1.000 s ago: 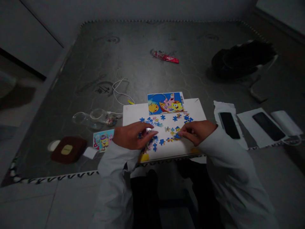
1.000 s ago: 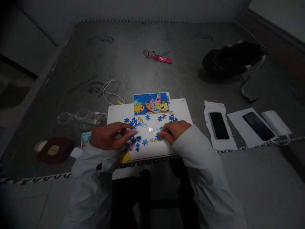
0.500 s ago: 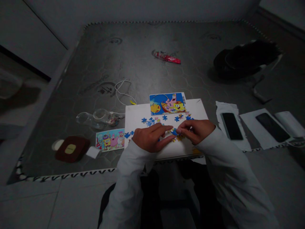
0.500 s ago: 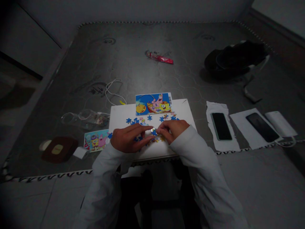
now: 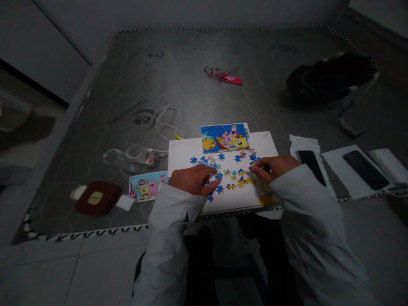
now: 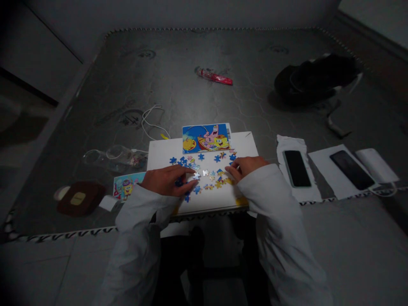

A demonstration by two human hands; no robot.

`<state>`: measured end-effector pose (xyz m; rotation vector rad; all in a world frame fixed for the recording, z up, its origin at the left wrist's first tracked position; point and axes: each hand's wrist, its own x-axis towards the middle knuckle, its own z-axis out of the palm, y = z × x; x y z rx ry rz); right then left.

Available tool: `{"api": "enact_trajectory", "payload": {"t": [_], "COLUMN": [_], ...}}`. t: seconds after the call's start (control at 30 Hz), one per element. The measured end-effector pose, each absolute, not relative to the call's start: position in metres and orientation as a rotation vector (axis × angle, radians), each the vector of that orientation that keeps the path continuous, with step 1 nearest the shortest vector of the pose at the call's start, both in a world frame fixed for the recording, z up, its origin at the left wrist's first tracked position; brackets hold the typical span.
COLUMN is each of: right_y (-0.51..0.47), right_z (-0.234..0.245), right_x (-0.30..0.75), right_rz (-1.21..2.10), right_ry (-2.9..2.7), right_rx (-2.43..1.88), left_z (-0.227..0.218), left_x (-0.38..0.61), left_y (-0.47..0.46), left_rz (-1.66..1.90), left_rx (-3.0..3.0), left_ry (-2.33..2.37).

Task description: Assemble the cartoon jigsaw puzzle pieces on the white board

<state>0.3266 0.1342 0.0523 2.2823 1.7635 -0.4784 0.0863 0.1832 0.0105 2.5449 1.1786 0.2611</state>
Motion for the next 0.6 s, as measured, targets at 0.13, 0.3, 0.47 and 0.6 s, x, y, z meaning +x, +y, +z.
{"api": "enact_trajectory", "payload": {"t": [0.13,0.3,0.47,0.6], "right_y": [0.1336,0.1337,0.1328,0.1319], "right_z": [0.0503,0.0548,0.0546,0.0524], "right_x": [0.3282,0.3213,0.3209,0.3237], "right_rz": [-0.509,-0.504,-0.48,-0.498], "right_ry": [1.794,1.767,1.752,1.751], "right_rx": [2.249,2.236,2.229,2.234], "left_z": [0.0105,0.0113,0.0132,0.0126], "left_x": [0.0875,0.0895,0.0914,0.0913], "left_y": [0.1833,0.1824,0.181,0.1806], "left_rz": [0.201,0.173,0.15,0.151], "left_rx": [2.544,2.555,2.563,2.583], "left_ry": [1.187,1.168,1.188,1.191]}}
